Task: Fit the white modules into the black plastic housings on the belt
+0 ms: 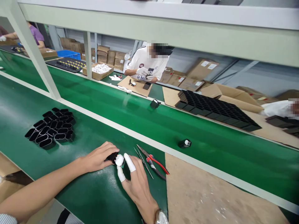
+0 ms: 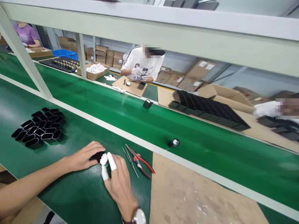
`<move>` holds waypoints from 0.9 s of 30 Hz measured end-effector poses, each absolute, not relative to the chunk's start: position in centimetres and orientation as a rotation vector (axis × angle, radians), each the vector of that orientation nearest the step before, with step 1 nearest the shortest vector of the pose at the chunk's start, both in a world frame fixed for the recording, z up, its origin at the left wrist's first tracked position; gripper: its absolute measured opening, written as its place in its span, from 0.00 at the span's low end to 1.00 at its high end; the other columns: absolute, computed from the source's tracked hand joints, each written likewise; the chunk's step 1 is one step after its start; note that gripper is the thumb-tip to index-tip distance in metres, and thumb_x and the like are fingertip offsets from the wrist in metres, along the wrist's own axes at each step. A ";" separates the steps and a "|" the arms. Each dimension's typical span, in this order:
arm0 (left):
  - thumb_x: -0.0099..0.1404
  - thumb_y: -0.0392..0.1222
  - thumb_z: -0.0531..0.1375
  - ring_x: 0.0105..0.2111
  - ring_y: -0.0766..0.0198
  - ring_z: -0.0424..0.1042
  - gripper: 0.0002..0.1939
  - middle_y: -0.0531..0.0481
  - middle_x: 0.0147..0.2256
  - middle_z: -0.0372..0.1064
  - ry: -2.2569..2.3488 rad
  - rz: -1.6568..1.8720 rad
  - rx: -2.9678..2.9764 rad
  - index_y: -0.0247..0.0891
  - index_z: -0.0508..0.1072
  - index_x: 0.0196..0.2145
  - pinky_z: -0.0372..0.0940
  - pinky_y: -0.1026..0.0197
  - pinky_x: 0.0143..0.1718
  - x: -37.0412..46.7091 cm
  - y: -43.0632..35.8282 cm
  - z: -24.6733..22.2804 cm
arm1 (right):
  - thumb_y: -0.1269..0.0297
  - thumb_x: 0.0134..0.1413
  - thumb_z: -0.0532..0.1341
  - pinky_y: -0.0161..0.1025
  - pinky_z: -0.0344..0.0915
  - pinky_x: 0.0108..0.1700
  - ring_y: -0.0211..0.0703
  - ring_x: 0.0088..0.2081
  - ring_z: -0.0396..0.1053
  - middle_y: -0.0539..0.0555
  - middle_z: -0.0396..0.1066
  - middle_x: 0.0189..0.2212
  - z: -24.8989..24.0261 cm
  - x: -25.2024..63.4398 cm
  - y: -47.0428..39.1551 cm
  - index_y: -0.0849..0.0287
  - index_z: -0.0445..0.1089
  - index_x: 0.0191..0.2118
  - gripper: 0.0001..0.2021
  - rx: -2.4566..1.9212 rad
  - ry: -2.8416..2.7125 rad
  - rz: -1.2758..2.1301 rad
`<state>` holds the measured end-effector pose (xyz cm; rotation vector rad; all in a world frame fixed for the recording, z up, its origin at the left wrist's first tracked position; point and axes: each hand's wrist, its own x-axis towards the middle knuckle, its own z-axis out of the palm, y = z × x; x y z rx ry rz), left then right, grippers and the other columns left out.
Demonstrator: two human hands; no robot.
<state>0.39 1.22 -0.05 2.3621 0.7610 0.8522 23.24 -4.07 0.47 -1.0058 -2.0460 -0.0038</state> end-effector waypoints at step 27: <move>0.76 0.39 0.61 0.57 0.48 0.67 0.23 0.38 0.56 0.69 0.798 0.829 2.429 0.41 0.62 0.65 0.68 0.43 0.59 0.6 1.1 -0.1 | 0.76 0.69 0.61 0.56 0.75 0.50 0.57 0.52 0.69 0.65 0.71 0.51 1.1 23.7 -4.4 0.59 0.51 0.73 0.32 -1.013 -2.099 0.095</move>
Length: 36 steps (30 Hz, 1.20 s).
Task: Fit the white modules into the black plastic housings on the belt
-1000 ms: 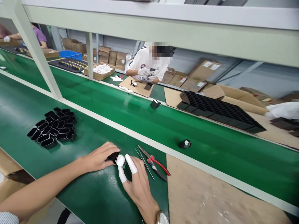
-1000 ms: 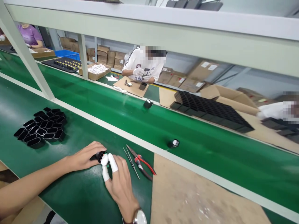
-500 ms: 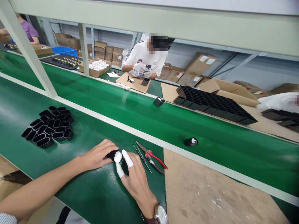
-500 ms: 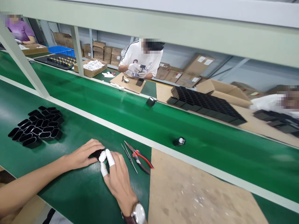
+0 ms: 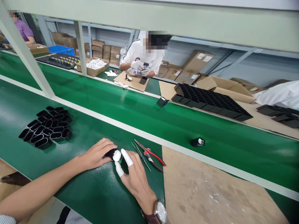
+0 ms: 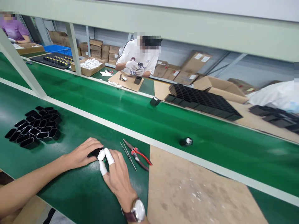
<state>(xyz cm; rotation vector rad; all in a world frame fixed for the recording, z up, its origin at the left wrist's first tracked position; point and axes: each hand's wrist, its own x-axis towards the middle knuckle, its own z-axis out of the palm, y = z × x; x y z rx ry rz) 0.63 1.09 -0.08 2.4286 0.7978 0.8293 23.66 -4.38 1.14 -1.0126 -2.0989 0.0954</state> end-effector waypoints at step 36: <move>0.71 0.44 0.68 0.48 0.52 0.71 0.24 0.43 0.51 0.74 0.897 0.780 2.285 0.41 0.66 0.60 0.70 0.50 0.50 1.2 0.6 -0.2 | 0.79 0.66 0.63 0.57 0.75 0.47 0.58 0.52 0.70 0.65 0.69 0.60 0.4 24.4 -4.0 0.56 0.67 0.54 0.15 -0.880 -2.108 0.316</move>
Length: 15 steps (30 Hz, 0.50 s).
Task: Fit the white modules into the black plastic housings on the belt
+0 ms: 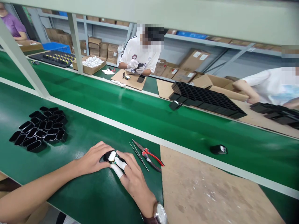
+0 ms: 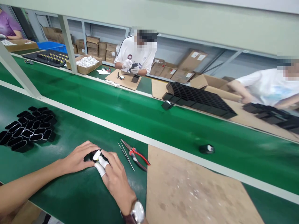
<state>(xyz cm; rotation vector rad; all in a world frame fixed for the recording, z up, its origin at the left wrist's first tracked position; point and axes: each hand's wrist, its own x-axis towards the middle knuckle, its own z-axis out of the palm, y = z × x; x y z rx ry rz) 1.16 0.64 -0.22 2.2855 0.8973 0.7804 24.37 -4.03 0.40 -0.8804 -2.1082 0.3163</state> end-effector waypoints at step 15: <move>0.73 0.39 0.63 0.53 0.53 0.73 0.18 0.42 0.52 0.75 0.720 0.699 2.102 0.42 0.73 0.59 0.69 0.51 0.55 1.0 0.8 0.6 | 0.70 0.65 0.65 0.52 0.75 0.54 0.53 0.53 0.71 0.60 0.68 0.51 0.1 23.9 -3.7 0.53 0.65 0.62 0.23 -0.987 -1.996 0.533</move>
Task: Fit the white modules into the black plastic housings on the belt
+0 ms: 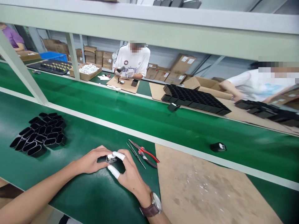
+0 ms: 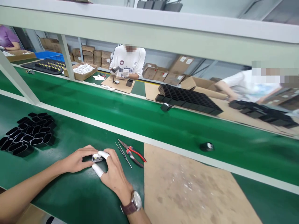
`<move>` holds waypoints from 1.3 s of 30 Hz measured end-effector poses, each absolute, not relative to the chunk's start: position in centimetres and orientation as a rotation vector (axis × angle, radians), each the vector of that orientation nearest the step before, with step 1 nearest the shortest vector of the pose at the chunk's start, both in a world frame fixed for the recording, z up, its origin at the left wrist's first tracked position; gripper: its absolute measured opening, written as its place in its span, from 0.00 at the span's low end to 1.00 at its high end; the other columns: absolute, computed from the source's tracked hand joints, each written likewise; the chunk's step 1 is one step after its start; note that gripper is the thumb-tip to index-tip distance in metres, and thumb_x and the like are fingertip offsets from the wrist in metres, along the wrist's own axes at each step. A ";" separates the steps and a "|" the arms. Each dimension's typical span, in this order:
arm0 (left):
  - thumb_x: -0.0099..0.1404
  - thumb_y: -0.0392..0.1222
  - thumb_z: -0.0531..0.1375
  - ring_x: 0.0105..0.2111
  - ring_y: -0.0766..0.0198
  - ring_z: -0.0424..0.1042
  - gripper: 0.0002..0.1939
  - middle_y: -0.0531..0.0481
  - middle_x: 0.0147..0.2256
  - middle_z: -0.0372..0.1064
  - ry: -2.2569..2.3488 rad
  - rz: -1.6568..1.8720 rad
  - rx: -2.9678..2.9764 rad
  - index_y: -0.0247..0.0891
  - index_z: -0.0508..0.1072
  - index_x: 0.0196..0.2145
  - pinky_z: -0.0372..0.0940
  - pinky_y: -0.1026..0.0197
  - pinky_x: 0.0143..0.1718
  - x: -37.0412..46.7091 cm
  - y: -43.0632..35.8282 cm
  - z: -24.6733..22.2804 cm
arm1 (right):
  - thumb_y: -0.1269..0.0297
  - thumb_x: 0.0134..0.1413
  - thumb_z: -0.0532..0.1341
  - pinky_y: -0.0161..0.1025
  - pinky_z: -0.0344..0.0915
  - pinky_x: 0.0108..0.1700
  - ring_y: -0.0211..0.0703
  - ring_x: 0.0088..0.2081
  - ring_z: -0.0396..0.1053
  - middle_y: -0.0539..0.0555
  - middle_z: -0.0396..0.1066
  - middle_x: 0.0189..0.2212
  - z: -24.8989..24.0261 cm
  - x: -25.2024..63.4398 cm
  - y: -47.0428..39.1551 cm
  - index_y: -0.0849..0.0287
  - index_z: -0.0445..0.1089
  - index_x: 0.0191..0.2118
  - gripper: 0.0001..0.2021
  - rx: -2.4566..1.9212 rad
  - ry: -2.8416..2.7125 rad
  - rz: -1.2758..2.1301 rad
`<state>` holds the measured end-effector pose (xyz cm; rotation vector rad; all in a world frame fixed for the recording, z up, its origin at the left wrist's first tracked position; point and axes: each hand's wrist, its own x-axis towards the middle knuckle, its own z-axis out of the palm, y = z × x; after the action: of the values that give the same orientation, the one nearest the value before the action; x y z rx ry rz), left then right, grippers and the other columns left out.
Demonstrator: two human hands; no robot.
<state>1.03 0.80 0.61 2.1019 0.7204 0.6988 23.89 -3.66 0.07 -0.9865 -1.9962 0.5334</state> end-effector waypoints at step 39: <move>0.71 0.33 0.60 0.49 0.54 0.72 0.16 0.42 0.48 0.74 0.707 0.682 2.188 0.40 0.74 0.55 0.71 0.52 0.52 1.1 0.6 0.4 | 0.71 0.71 0.61 0.49 0.76 0.41 0.51 0.42 0.74 0.61 0.75 0.47 0.2 24.0 -4.0 0.57 0.69 0.53 0.08 -0.944 -2.141 0.228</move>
<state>1.13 0.56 0.36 2.1876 0.7072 0.6815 24.05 -3.96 0.23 -0.9438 -2.1411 0.2283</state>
